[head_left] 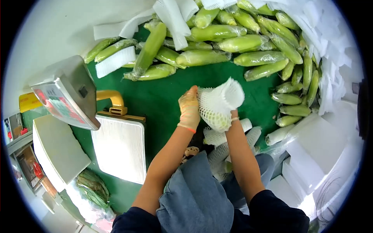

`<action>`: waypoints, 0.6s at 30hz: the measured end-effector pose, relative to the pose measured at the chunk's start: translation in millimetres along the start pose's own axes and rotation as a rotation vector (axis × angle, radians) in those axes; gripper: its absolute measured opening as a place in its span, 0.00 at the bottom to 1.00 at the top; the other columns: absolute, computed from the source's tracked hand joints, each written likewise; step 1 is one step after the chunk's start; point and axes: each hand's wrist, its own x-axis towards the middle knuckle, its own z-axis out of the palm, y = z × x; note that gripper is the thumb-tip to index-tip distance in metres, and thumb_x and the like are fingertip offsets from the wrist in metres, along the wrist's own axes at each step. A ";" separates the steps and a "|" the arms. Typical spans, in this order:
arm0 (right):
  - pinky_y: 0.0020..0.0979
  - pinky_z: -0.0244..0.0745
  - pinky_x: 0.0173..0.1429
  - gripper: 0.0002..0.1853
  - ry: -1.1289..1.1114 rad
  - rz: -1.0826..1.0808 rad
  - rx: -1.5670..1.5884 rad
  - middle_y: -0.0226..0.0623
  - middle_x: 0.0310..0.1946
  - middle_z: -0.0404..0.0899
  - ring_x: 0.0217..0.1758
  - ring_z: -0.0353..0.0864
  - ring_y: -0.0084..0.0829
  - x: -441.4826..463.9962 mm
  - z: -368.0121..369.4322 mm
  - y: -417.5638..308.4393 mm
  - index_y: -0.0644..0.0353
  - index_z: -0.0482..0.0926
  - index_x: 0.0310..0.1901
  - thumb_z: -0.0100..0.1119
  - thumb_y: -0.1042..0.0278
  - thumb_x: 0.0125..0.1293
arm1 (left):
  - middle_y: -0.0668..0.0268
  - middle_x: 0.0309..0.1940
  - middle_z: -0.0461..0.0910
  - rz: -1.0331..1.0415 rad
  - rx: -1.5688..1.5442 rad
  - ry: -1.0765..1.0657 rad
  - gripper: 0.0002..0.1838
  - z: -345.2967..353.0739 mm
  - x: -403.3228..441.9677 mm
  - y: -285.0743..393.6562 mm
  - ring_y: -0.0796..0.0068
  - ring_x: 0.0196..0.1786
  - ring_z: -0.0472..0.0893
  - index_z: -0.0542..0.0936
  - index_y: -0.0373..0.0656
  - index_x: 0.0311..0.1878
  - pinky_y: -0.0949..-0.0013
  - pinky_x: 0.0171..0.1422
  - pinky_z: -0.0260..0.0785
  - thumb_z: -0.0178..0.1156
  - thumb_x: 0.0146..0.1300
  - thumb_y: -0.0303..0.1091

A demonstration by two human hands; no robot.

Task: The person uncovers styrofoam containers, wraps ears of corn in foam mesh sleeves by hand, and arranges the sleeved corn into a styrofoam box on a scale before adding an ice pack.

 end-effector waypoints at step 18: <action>0.38 0.65 0.65 0.24 0.100 0.118 0.952 0.38 0.62 0.66 0.64 0.65 0.35 10.9 54.8 -32.6 0.59 0.61 0.63 0.49 0.58 0.70 | 0.78 0.20 0.62 0.154 -0.504 0.203 0.14 26.2 3.5 45.4 0.85 0.25 0.57 0.68 0.42 0.21 0.77 0.30 0.55 0.59 0.59 0.34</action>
